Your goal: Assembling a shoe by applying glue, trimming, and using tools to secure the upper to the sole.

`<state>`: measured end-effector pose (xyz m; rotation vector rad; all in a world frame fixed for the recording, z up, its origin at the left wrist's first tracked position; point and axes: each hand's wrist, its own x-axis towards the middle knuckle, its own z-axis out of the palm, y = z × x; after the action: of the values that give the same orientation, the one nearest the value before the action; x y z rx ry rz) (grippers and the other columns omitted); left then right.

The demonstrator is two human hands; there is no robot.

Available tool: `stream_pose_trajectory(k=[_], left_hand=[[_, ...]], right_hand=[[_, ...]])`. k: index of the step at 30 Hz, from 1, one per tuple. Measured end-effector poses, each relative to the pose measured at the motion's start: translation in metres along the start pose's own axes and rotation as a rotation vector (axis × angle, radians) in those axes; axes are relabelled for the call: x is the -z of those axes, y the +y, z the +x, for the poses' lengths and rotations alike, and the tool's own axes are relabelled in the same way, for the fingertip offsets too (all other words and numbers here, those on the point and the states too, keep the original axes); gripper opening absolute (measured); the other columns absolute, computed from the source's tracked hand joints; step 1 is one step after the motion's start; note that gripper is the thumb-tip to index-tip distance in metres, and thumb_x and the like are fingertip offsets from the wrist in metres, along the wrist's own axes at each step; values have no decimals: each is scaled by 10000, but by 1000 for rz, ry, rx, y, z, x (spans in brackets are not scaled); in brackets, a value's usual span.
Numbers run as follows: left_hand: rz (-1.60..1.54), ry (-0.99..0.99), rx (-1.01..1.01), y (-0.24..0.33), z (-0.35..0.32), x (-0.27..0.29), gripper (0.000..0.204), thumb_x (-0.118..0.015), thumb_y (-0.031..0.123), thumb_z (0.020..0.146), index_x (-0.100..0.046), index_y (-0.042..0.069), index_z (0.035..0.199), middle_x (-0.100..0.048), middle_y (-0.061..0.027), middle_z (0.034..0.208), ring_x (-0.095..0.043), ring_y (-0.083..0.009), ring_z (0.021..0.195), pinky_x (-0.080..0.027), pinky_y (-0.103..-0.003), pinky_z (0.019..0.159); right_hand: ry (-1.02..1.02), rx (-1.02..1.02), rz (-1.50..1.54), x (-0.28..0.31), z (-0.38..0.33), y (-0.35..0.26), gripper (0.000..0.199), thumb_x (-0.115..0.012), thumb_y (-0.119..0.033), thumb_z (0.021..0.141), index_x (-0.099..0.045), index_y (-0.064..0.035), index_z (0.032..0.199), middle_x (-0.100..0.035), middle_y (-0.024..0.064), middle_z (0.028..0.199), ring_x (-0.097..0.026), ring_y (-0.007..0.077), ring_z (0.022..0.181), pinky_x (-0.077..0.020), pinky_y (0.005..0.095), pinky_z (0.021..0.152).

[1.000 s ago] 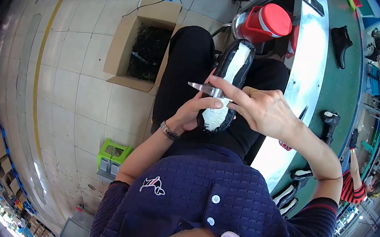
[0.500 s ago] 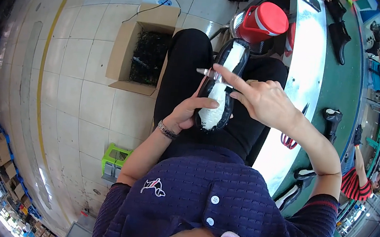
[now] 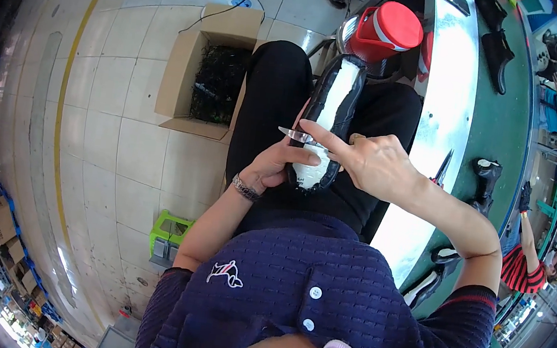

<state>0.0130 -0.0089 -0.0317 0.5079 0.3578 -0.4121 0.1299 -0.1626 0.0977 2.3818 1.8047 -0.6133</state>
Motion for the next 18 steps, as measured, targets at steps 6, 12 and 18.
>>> stream_pose_trajectory(k=[6, 12, 18], left_hand=[[-87, -67, 51, -7, 3, 15, 661, -722, 33, 773, -420, 106, 1356, -590, -54, 1179, -591, -178, 1083, -484, -337, 926], [-292, -301, -155, -30, -10, 20, 812, -563, 448, 943, -35, 310, 1545, -272, -53, 1537, -377, -222, 1358, -382, -413, 1073], [-136, -62, -283, -38, -12, -4, 671, -466, 376, 1008, -84, 259, 1547, -284, -71, 1530, -348, -210, 1378, -361, -399, 1090]], right_hand=[[206, 78, -7, 7, -7, -8, 829, -566, -47, 792, -232, -247, 1524, -570, 93, 605, -608, 213, 475, -480, 333, 413], [-55, -111, 161, -3, -6, -4, 663, -568, -204, 936, -237, -200, 1510, -601, 108, 584, -616, 259, 482, -490, 375, 455], [-73, -158, 234, 4, -5, -3, 671, -570, -198, 938, -228, -198, 1514, -623, 121, 612, -623, 278, 495, -484, 393, 461]])
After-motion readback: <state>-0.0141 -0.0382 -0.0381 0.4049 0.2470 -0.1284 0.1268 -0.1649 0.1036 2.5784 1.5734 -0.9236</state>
